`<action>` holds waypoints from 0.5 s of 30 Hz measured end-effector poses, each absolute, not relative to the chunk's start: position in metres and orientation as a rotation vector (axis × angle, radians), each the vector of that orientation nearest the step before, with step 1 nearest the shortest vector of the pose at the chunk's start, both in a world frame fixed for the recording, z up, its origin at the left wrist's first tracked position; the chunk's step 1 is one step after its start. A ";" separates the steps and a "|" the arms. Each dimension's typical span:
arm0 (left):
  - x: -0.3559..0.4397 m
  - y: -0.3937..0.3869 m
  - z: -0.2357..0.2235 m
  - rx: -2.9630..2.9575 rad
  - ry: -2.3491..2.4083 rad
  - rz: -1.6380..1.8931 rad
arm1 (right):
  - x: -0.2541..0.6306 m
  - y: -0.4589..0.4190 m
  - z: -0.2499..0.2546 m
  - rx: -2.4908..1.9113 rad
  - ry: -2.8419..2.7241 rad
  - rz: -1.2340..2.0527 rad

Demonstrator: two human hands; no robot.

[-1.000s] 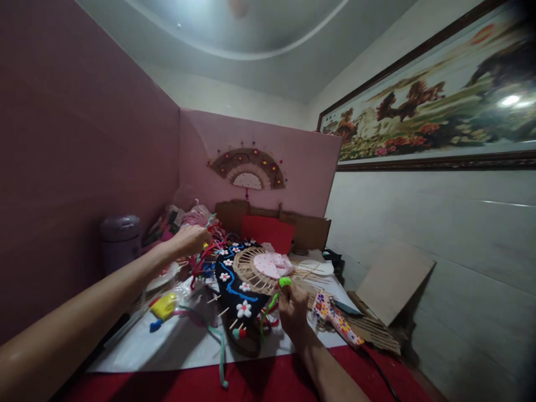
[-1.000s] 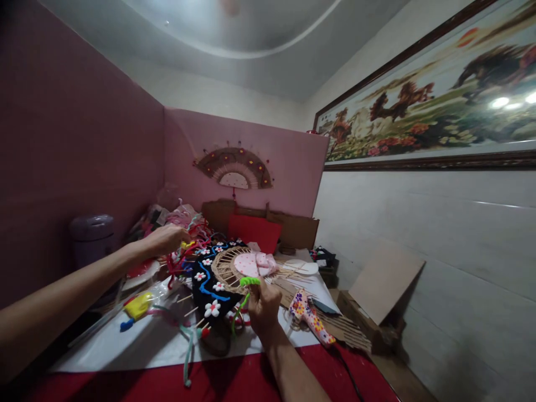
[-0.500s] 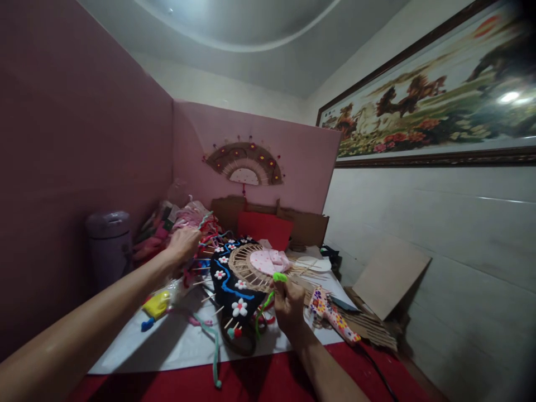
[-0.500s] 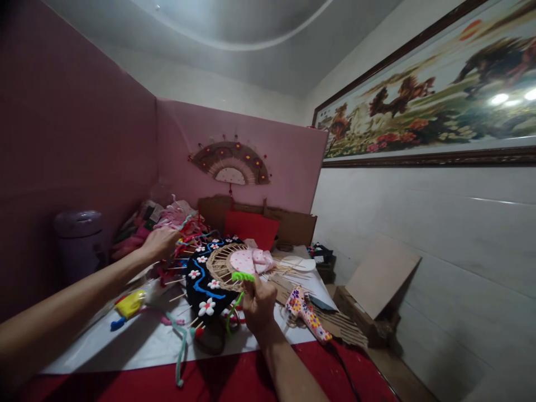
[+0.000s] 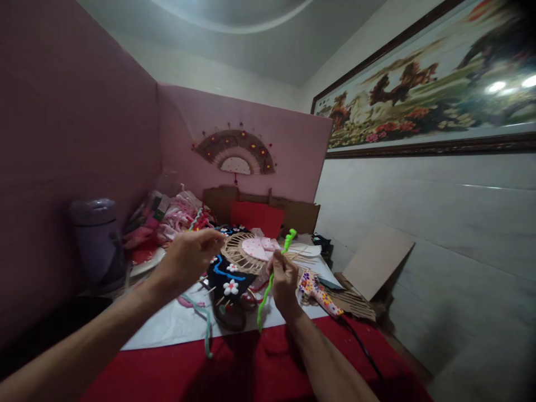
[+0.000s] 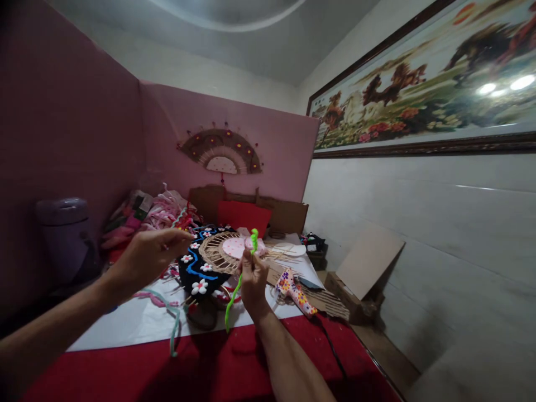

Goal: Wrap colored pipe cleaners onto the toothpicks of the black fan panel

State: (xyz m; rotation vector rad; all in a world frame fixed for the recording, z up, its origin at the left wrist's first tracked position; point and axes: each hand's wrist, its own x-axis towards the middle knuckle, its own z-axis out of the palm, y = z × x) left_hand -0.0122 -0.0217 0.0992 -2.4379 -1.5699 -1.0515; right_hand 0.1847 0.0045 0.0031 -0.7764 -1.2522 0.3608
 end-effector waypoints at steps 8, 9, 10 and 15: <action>0.059 -0.093 0.010 -3.221 -2.017 -1.853 | 0.181 -0.002 0.013 -0.657 -0.999 0.390; 0.065 -0.094 0.002 -3.220 -2.132 -1.946 | 0.180 -0.003 0.013 -0.654 -1.010 0.381; 0.070 -0.094 -0.004 -3.216 -2.197 -2.074 | 0.180 -0.004 0.013 -0.655 -1.026 0.382; 0.077 -0.098 -0.010 -3.059 -2.268 -2.487 | 0.181 0.003 0.008 -0.636 -1.033 0.522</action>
